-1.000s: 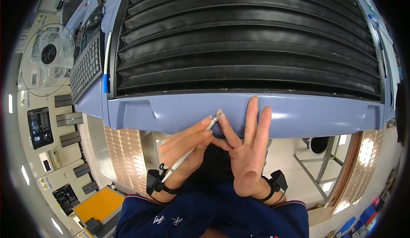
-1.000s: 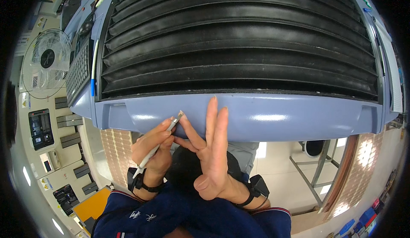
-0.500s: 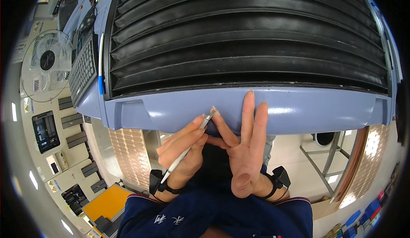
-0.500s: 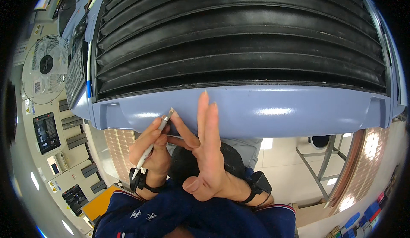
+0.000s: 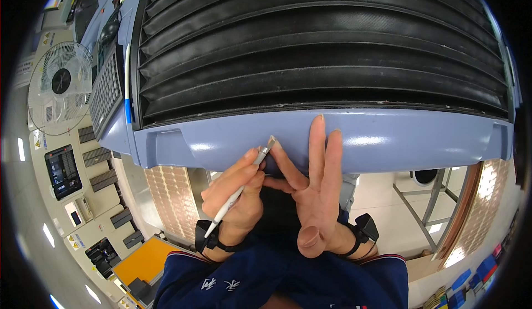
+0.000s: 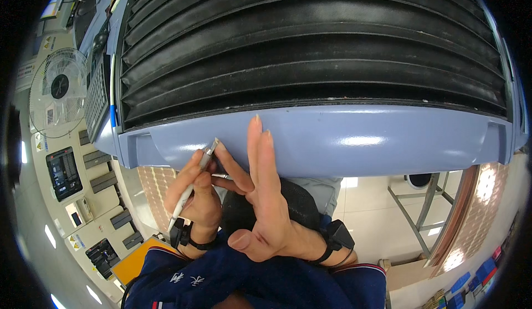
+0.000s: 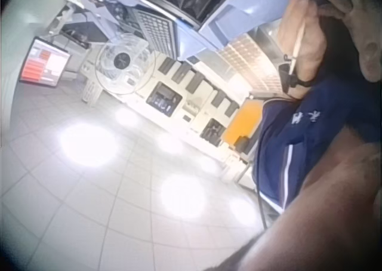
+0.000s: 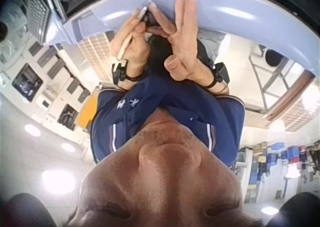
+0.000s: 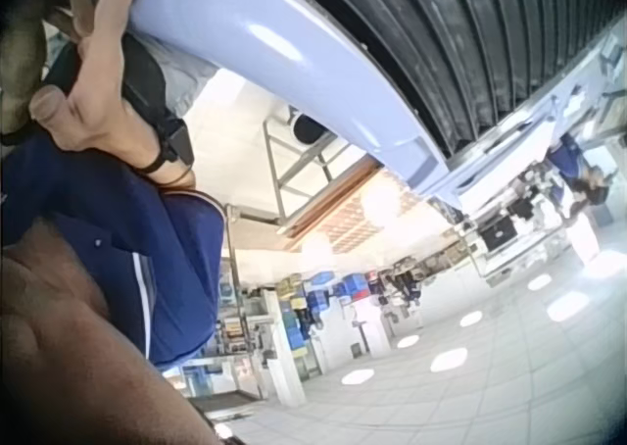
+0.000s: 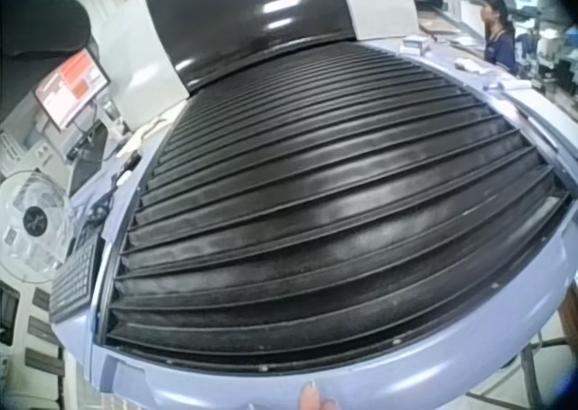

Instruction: Inspecting and marking defects on copper circuit board panels using a blue pen.

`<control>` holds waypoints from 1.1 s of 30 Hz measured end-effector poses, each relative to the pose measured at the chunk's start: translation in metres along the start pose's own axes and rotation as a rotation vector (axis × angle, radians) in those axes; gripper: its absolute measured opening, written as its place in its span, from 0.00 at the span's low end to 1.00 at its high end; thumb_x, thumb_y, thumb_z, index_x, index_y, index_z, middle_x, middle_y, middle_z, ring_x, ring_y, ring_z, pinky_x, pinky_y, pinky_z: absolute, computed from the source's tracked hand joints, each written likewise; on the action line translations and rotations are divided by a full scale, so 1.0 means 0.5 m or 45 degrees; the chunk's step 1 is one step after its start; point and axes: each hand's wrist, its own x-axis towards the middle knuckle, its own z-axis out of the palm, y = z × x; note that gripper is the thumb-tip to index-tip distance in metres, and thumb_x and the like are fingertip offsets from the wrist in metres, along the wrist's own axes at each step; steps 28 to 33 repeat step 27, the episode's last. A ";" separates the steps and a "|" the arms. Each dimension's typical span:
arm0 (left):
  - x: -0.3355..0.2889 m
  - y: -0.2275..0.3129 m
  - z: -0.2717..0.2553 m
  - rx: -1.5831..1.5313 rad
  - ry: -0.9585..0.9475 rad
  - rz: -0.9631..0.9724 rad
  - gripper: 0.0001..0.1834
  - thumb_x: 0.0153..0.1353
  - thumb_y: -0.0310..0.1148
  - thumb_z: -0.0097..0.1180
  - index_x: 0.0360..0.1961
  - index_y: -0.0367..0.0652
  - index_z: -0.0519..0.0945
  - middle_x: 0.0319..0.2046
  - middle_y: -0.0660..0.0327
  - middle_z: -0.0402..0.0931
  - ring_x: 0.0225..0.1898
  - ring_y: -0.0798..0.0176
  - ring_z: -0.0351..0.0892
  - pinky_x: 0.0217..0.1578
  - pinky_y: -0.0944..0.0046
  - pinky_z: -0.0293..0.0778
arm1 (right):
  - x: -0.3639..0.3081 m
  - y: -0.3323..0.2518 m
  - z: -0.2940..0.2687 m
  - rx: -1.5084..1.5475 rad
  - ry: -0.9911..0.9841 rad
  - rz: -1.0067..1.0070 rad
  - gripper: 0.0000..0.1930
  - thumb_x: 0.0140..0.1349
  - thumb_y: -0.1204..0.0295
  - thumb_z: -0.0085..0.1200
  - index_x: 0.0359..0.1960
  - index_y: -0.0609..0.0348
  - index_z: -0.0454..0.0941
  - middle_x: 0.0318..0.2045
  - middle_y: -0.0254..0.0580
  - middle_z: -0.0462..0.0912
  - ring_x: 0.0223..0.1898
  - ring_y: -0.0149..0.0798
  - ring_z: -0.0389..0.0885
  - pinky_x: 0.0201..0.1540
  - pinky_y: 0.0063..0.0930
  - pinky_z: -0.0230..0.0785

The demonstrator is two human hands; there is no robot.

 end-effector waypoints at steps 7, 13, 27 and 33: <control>0.004 0.005 0.005 -0.160 0.020 -0.132 0.08 0.61 0.25 0.65 0.37 0.29 0.83 0.40 0.37 0.83 0.36 0.51 0.88 0.40 0.60 0.85 | -0.002 0.005 -0.003 0.011 0.012 -0.004 0.64 0.61 0.37 0.53 0.71 0.55 0.11 0.75 0.59 0.19 0.73 0.63 0.52 0.62 0.49 0.69; 0.002 0.004 0.000 -0.213 0.039 -0.162 0.08 0.62 0.24 0.64 0.38 0.28 0.82 0.41 0.36 0.83 0.38 0.50 0.88 0.41 0.60 0.85 | 0.000 0.009 -0.001 -0.026 -0.049 0.000 0.64 0.62 0.38 0.53 0.71 0.55 0.10 0.75 0.59 0.18 0.74 0.63 0.51 0.62 0.49 0.69; 0.000 0.007 0.003 -0.187 0.020 -0.158 0.07 0.61 0.21 0.62 0.39 0.27 0.82 0.42 0.36 0.82 0.39 0.51 0.87 0.42 0.60 0.84 | 0.001 0.008 -0.001 -0.075 -0.041 -0.008 0.60 0.65 0.40 0.49 0.70 0.58 0.10 0.74 0.61 0.19 0.74 0.62 0.50 0.61 0.49 0.71; 0.000 0.007 0.003 -0.187 0.020 -0.158 0.07 0.61 0.21 0.62 0.39 0.27 0.82 0.42 0.36 0.82 0.39 0.51 0.87 0.42 0.60 0.84 | 0.001 0.008 -0.001 -0.075 -0.041 -0.008 0.60 0.65 0.40 0.49 0.70 0.58 0.10 0.74 0.61 0.19 0.74 0.62 0.50 0.61 0.49 0.71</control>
